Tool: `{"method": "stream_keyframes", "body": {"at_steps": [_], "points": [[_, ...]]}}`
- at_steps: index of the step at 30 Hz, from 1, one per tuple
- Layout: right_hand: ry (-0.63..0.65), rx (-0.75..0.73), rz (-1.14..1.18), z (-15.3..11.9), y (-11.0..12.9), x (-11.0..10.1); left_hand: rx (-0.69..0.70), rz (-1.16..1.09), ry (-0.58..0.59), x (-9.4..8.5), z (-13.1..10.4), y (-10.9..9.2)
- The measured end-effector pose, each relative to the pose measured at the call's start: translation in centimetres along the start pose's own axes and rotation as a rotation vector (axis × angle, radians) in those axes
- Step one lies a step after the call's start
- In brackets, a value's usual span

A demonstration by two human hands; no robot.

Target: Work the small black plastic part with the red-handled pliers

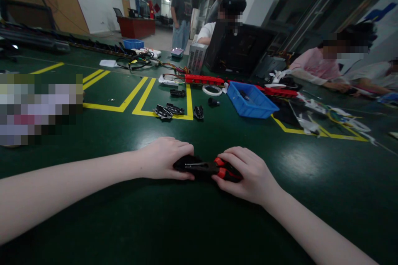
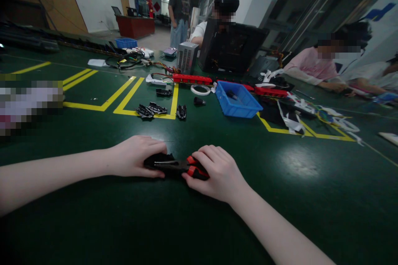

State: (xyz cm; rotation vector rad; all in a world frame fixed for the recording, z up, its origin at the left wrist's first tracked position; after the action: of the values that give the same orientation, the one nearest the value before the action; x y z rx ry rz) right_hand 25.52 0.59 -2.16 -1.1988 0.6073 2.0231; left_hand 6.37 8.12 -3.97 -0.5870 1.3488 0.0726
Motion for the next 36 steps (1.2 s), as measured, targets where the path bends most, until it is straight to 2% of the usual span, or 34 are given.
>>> {"method": "stream_keyframes", "body": {"at_steps": [14, 24, 36], "points": [[0.023, -0.008, -0.019, 0.17, 0.31, 0.21, -0.004, 0.084, 0.002, -0.18, 0.08, -0.40], [-0.051, 0.033, 0.035, 0.28, 0.53, -0.60, -0.002, 0.006, -0.022, -0.10, 0.04, -0.10], [-0.028, 0.012, -0.042, 0.12, -0.27, -0.64, 0.001, 0.010, -0.010, -0.24, -0.10, -0.25]]}}
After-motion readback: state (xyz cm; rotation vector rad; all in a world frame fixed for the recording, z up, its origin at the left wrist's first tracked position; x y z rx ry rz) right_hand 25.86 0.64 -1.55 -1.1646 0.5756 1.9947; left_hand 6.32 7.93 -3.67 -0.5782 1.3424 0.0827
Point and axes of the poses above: each hand's wrist, its own z-axis towards the middle knuckle, its own x-axis out of the palm, y = z × x, the point moved 4 cm from there along z, towards the middle knuckle, and after that the axes turned 4 degrees about -x, right-handed, at the moved point
